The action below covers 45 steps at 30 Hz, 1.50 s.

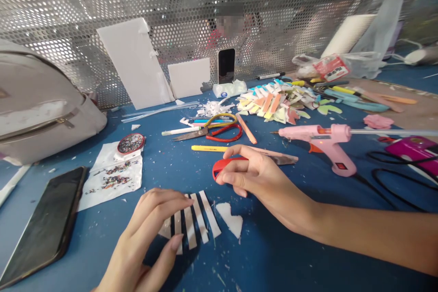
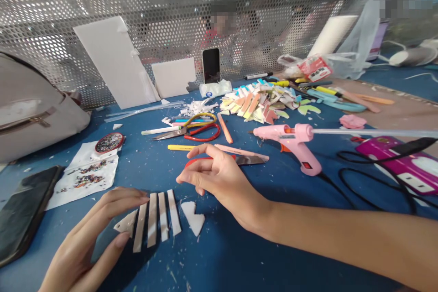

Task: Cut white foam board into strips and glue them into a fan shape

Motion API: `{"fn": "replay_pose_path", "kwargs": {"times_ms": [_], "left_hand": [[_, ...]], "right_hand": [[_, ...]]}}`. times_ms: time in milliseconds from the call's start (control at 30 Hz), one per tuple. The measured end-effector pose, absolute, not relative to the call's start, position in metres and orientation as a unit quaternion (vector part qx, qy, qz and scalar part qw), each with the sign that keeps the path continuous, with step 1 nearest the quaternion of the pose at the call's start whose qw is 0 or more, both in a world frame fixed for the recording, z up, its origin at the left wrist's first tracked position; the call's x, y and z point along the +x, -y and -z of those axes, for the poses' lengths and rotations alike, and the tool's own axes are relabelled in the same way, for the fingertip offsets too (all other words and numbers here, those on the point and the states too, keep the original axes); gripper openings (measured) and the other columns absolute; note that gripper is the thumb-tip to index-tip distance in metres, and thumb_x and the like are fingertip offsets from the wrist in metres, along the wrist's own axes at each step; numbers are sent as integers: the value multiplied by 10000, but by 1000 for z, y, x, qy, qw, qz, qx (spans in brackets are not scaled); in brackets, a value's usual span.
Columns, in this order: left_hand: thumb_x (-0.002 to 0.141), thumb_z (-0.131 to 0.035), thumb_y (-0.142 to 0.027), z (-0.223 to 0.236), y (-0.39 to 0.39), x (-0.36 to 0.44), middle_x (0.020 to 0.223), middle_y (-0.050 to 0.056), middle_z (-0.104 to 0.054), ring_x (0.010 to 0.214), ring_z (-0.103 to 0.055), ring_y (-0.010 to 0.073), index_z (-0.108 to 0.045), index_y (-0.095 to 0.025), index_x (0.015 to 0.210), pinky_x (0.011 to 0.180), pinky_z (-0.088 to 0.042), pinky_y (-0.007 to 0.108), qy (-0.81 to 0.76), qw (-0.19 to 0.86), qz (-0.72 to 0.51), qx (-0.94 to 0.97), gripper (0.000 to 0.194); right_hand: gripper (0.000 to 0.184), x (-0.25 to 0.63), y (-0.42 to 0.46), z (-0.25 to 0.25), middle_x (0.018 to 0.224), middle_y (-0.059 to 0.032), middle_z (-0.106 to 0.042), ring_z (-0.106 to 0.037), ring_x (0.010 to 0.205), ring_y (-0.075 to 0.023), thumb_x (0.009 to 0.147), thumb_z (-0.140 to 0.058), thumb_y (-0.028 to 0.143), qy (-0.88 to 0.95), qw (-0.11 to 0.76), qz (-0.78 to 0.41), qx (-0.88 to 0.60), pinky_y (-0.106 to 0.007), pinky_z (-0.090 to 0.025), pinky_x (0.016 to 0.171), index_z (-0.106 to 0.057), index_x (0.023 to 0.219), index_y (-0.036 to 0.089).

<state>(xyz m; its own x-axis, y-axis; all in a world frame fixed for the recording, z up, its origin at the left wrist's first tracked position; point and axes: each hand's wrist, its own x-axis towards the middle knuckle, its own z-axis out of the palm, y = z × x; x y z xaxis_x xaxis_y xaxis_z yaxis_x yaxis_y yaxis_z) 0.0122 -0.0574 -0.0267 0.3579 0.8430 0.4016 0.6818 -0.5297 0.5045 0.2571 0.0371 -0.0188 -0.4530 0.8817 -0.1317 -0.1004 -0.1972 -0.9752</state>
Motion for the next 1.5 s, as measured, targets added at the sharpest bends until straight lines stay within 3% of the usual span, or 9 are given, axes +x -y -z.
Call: {"fn": "replay_pose_path", "kwargs": {"times_ms": [200, 300, 500, 667, 767, 833, 1133, 1333, 1500], "left_hand": [[1028, -487, -368, 31, 58, 14, 1313, 22, -586, 1218, -545, 158, -467, -262, 1362, 1047, -402, 241, -502, 56, -297, 810, 351], [995, -511, -580, 34, 59, 9, 1358, 41, -601, 1266, -539, 190, -415, -231, 1425, 1112, -376, 276, -511, 8, -252, 822, 562], [874, -519, -793, 39, 56, -6, 1421, 66, -613, 1285, -585, 254, -322, -197, 1513, 1102, -443, 334, -510, -56, -166, 842, 896], [849, -567, -784, 42, 53, -15, 1387, 83, -647, 1230, -641, 268, -263, -208, 1537, 1103, -465, 358, -496, -46, -146, 855, 947], [887, -530, -764, 44, 54, -16, 1337, 84, -679, 1225, -644, 268, -239, -219, 1545, 1116, -449, 378, -511, -21, -153, 845, 902], [910, -506, -751, 44, 55, -15, 1299, 68, -698, 1237, -635, 258, -246, -228, 1542, 1142, -414, 382, -527, -4, -155, 835, 860], [955, -501, -675, 40, 54, -9, 1261, 34, -703, 1225, -627, 225, -256, -221, 1541, 1174, -355, 362, -533, 0, -163, 830, 781], [899, -585, -679, 44, 55, -9, 1381, 90, -635, 1273, -604, 271, -210, -172, 1578, 1145, -414, 395, -509, -22, -156, 846, 927], [939, -565, -566, 44, 57, 4, 1395, 84, -613, 1302, -567, 245, -228, -190, 1575, 1203, -328, 399, -537, 11, -182, 824, 812]], "right_hand": [[176, 260, -35, 16, 844, 24, -643, -607, 726, -95, 909, -707, 222, 666, 374, -566, -310, -196, -460, 636, -544, 975, 217], [37, 265, -31, 17, 893, -1, -609, -589, 749, -103, 977, -580, 183, 759, 374, -477, -236, -208, -489, 679, -582, 998, 213], [113, 269, -23, 22, 753, 17, -667, -585, 595, -97, 1079, -467, 294, 879, 278, -373, -106, -217, -447, 605, -555, 1081, 222], [201, 263, -27, 24, 993, -40, -753, -677, 972, -155, 1060, -534, 354, 917, 285, -269, -69, -278, -468, 938, -561, 1162, 183], [470, 261, -35, 26, 1335, -117, -663, -533, 1315, -223, 989, -640, 420, 941, 240, -203, -126, -336, -332, 1158, -507, 1348, 147], [613, 261, -39, 30, 1435, -133, -595, -449, 1401, -251, 953, -668, 471, 946, 208, -195, -156, -365, -273, 1205, -459, 1419, 131], [656, 256, -38, 36, 1382, -147, -611, -464, 1368, -260, 926, -701, 473, 945, 172, -229, -157, -377, -263, 1209, -471, 1410, 94], [739, 257, -37, 36, 1395, -166, -589, -459, 1365, -290, 858, -788, 444, 943, 166, -232, -174, -416, -290, 1184, -464, 1418, 87], [768, 257, -36, 36, 1385, -177, -590, -454, 1361, -315, 830, -804, 468, 936, 174, -244, -185, -463, -316, 1163, -466, 1417, 107]]}}
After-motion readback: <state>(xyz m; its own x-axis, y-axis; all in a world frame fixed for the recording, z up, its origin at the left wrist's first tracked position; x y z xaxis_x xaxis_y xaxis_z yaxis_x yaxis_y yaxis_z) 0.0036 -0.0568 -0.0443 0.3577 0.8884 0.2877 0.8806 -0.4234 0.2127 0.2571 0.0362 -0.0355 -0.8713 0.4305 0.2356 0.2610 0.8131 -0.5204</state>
